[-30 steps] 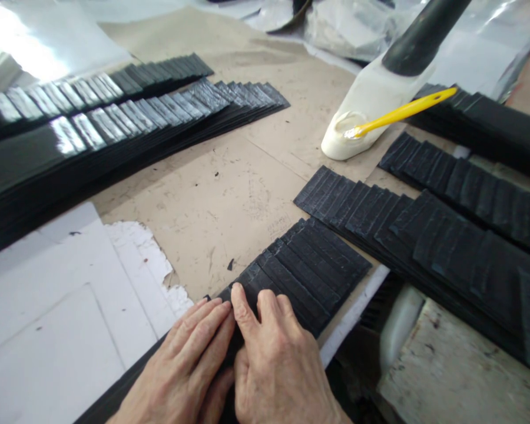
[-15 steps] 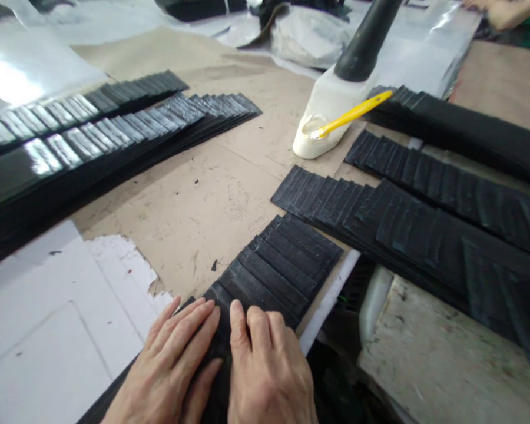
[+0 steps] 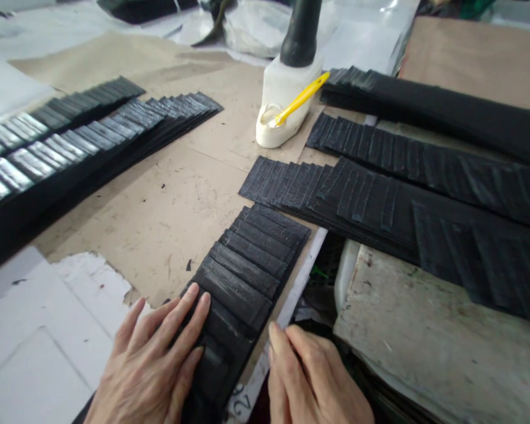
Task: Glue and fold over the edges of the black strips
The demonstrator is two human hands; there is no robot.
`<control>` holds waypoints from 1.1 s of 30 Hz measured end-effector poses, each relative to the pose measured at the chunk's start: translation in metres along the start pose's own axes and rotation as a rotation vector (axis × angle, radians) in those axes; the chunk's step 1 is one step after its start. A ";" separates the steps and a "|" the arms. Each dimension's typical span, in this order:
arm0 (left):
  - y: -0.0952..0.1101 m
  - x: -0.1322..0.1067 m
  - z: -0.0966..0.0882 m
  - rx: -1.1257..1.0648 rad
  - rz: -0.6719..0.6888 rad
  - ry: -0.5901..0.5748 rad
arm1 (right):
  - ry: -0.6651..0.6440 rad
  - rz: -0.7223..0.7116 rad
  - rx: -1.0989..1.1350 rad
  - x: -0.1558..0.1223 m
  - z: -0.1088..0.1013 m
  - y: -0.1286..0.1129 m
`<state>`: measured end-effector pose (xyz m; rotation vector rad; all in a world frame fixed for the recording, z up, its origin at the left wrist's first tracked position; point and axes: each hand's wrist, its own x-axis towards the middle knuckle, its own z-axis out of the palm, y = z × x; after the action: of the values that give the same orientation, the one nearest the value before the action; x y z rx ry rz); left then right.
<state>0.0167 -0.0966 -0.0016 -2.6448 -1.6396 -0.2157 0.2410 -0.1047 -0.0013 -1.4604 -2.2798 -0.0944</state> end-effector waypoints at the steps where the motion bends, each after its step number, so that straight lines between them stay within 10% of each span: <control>1: -0.001 0.001 -0.002 0.008 0.007 -0.003 | 0.031 -0.017 0.016 0.013 0.000 -0.001; 8: -0.010 0.044 -0.014 -0.244 0.081 0.155 | -0.013 0.131 0.156 0.061 0.020 -0.005; 15: -0.027 0.097 0.000 -0.435 0.314 -0.072 | -0.069 0.260 0.342 0.060 0.022 0.000; 33: -0.055 0.106 0.014 -0.742 0.589 -0.123 | 0.044 0.076 0.212 0.043 0.022 -0.012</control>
<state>0.0156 0.0233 -0.0047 -3.5919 -0.7990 -0.7735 0.2085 -0.0675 -0.0029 -1.4170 -2.1243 0.1331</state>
